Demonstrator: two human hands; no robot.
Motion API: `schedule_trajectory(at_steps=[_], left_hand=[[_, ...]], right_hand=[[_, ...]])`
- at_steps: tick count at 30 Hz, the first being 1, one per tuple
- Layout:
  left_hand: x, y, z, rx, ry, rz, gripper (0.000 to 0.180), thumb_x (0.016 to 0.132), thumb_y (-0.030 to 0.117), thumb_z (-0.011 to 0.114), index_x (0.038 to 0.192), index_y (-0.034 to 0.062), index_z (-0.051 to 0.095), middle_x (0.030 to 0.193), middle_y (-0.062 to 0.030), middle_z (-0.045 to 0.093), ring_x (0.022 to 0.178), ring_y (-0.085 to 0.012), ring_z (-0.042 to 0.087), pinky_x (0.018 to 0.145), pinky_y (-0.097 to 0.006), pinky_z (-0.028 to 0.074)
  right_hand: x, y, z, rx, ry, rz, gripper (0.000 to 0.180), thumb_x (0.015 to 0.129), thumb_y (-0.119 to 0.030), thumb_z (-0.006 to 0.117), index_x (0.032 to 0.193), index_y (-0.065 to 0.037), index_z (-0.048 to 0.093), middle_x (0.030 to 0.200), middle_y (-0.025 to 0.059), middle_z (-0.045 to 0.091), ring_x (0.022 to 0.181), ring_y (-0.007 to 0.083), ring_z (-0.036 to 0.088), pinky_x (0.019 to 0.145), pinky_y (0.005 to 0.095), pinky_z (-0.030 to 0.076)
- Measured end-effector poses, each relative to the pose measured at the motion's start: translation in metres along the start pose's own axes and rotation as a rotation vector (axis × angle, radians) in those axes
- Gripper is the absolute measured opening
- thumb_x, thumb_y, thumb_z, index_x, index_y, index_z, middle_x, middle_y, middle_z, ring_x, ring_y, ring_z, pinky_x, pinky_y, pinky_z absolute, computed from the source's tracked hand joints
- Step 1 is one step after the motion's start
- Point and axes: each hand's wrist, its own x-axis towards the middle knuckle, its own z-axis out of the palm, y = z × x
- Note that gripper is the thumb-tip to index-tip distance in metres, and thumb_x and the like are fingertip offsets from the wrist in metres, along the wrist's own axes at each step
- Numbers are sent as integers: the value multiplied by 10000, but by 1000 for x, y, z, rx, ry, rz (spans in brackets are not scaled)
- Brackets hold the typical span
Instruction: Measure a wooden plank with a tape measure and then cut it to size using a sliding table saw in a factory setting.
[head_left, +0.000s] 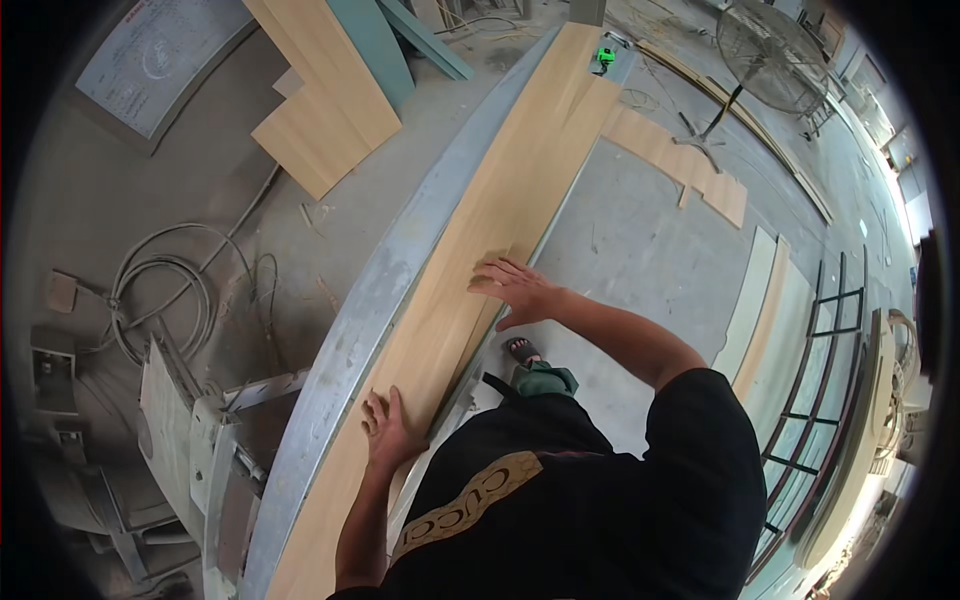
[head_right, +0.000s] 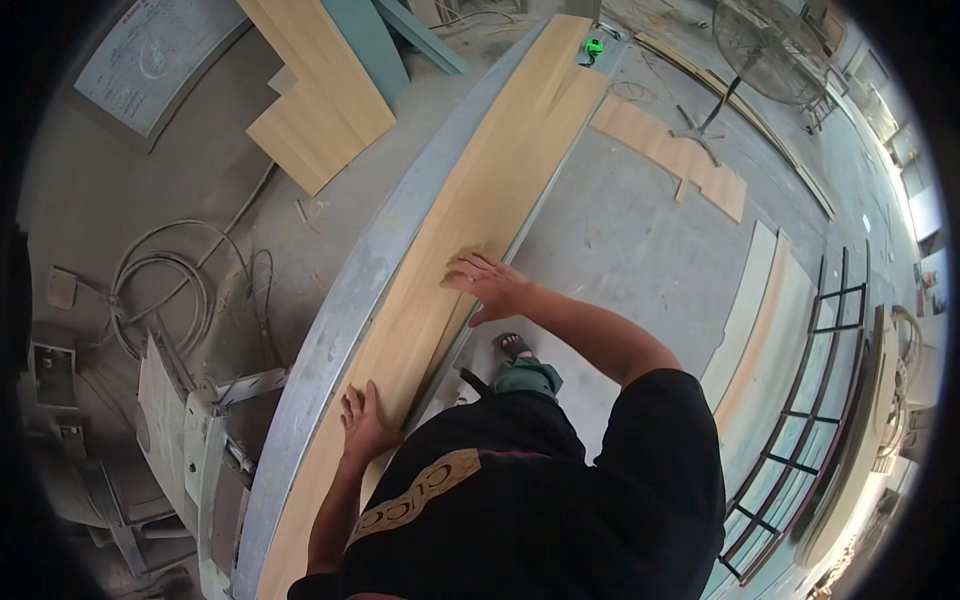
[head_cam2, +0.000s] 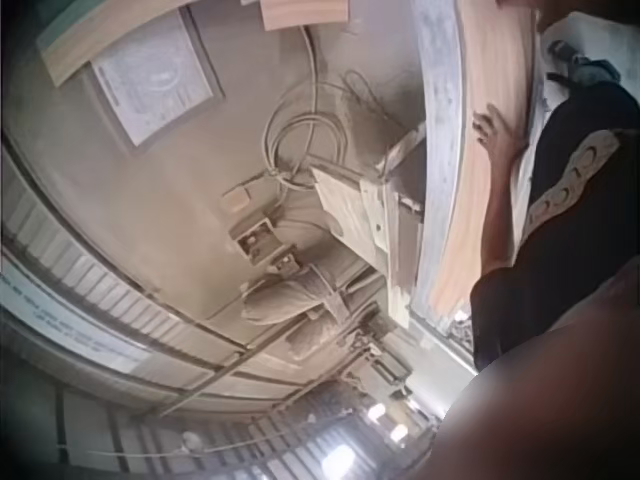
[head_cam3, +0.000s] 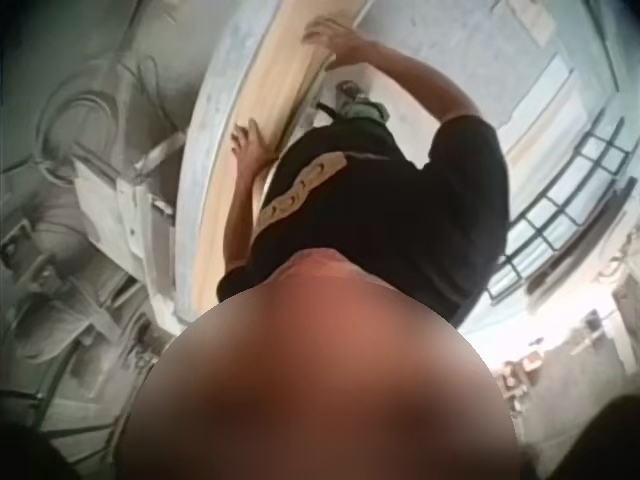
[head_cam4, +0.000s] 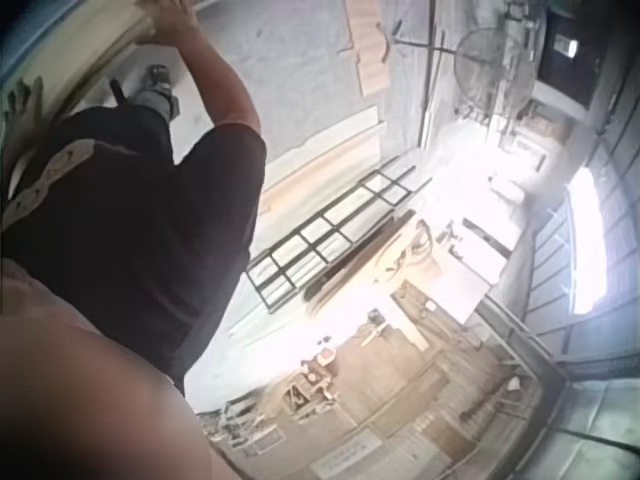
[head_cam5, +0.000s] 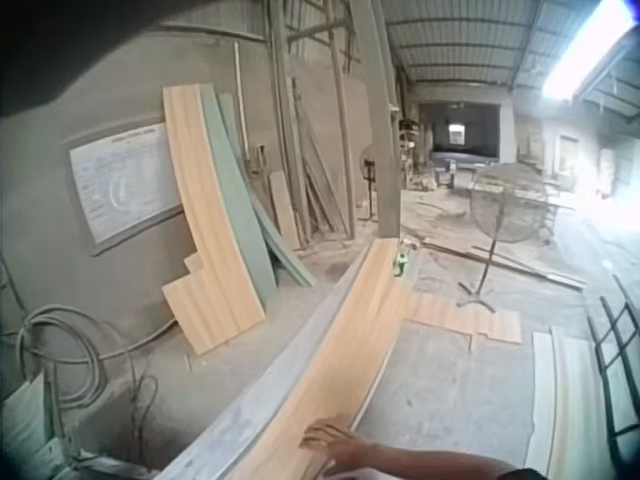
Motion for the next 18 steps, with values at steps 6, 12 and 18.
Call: schedule_trajectory(at_steps=[6, 12, 18], left_hand=[[13, -44, -17, -357, -31, 433, 1197, 567, 199, 901, 1570, 25, 273, 1569, -335, 288, 1499, -442, 256, 1234, -435, 259], [11, -71, -70, -826, -273, 225, 834, 686, -30, 725, 1480, 1, 472, 1270, -141, 652, 1150, -207, 637, 971, -290, 504], [0, -50, -68, -237, 474, -127, 320, 898, 250, 702, 1094, -3, 717, 876, -200, 706, 758, -364, 669, 694, -429, 530]], right_hand=[[53, 91, -40, -169, 212, -390, 616, 731, -390, 825, 1266, -170, 615, 1263, 58, 609, 1258, 273, 545, 1098, 450, 386], [132, 115, -73, -226, 125, -414, 459, 807, -553, 697, 953, -120, 659, 954, 35, 669, 964, 253, 649, 849, 407, 487], [195, 120, -83, -141, 32, -494, 538, 808, -628, 654, 776, -91, 666, 724, 85, 641, 780, 312, 666, 726, 423, 511]])
